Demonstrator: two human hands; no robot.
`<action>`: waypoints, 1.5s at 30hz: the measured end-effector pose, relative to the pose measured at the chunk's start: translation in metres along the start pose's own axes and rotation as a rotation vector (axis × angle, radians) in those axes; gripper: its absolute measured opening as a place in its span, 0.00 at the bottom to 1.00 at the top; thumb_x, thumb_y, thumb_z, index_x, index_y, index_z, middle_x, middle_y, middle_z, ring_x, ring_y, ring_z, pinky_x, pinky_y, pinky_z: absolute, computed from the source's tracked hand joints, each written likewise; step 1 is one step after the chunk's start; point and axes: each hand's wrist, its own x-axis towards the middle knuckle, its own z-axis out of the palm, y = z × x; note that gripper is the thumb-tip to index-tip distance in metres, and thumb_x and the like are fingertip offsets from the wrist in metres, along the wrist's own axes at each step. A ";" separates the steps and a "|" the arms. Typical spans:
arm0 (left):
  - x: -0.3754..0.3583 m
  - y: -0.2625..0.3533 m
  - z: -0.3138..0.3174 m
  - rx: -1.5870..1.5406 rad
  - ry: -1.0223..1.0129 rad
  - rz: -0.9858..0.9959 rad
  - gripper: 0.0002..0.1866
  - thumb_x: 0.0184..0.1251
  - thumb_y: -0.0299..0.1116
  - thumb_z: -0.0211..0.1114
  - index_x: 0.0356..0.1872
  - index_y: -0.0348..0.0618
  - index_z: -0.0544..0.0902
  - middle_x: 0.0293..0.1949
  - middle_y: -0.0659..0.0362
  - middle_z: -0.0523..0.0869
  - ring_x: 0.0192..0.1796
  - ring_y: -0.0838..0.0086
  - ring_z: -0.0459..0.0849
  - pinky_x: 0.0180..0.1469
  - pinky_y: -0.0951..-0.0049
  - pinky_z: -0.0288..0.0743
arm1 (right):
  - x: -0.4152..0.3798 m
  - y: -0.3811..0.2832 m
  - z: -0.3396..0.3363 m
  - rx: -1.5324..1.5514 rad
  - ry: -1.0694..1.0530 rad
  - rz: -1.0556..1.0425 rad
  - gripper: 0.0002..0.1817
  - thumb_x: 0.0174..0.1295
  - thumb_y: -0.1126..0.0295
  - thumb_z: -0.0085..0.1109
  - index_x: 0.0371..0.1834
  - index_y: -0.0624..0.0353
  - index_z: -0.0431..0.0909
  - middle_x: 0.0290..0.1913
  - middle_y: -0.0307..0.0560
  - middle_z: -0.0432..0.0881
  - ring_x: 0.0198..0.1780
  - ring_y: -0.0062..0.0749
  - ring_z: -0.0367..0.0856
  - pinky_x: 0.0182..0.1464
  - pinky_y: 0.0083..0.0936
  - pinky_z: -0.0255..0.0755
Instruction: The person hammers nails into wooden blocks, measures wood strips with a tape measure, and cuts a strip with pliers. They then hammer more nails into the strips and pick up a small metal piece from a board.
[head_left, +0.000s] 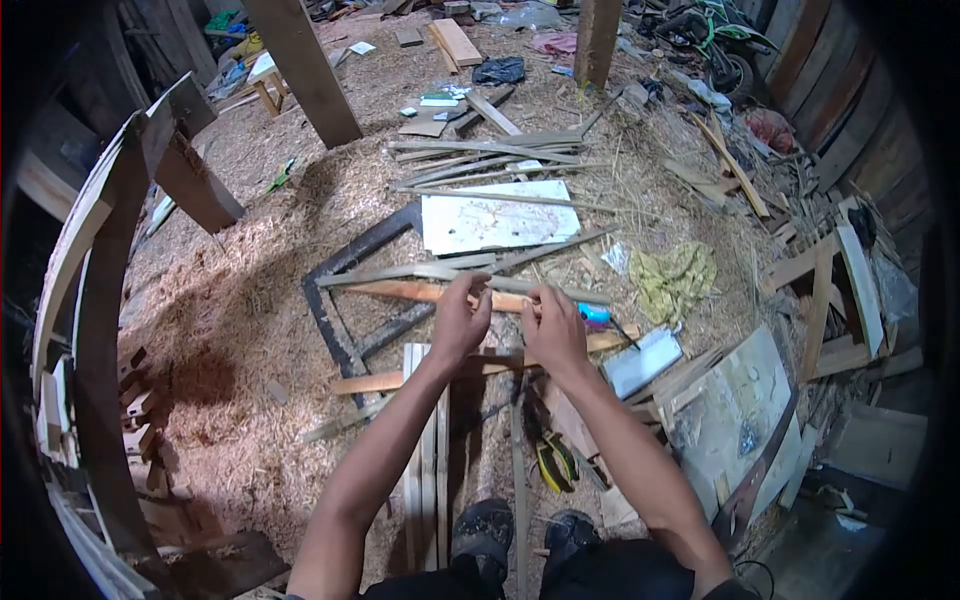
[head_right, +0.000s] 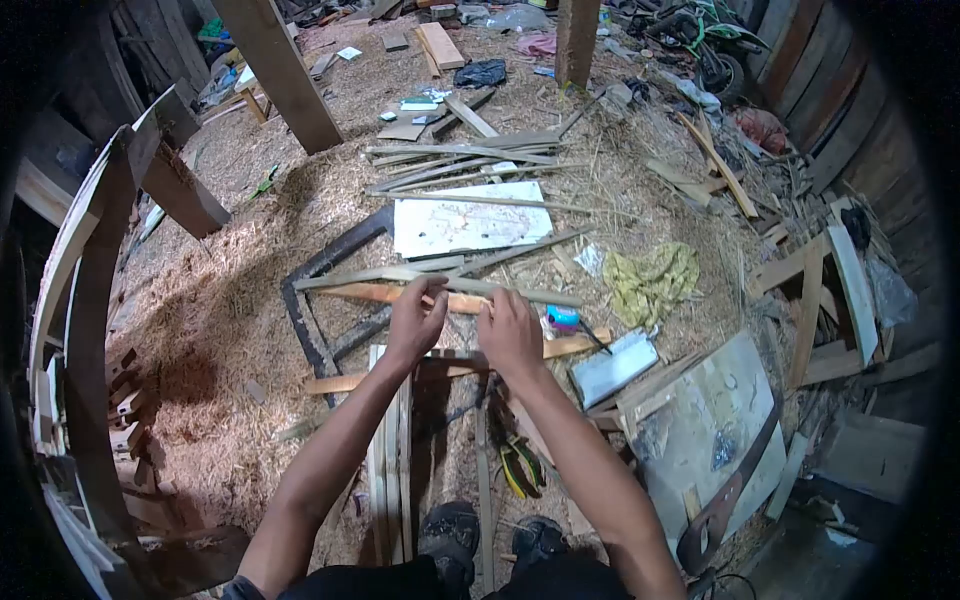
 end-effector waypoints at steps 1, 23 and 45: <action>0.016 -0.007 0.001 0.034 0.012 0.040 0.12 0.66 0.25 0.64 0.50 0.36 0.82 0.40 0.49 0.87 0.41 0.61 0.87 0.47 0.64 0.81 | 0.017 0.004 0.009 0.006 -0.009 -0.008 0.08 0.66 0.69 0.57 0.42 0.62 0.76 0.42 0.58 0.82 0.47 0.58 0.81 0.51 0.50 0.74; 0.184 -0.151 0.076 0.345 0.184 -0.236 0.16 0.72 0.30 0.57 0.57 0.36 0.76 0.53 0.44 0.80 0.55 0.46 0.79 0.56 0.50 0.74 | 0.194 0.112 0.182 -0.139 0.005 -0.027 0.05 0.66 0.71 0.58 0.36 0.61 0.77 0.42 0.53 0.81 0.49 0.51 0.79 0.53 0.47 0.74; 0.217 -0.181 0.092 0.696 0.073 -0.159 0.22 0.76 0.40 0.55 0.65 0.40 0.76 0.66 0.50 0.77 0.72 0.58 0.69 0.75 0.52 0.53 | 0.284 0.145 0.210 0.030 0.122 -0.136 0.06 0.64 0.72 0.60 0.42 0.58 0.79 0.44 0.51 0.80 0.48 0.52 0.78 0.52 0.45 0.71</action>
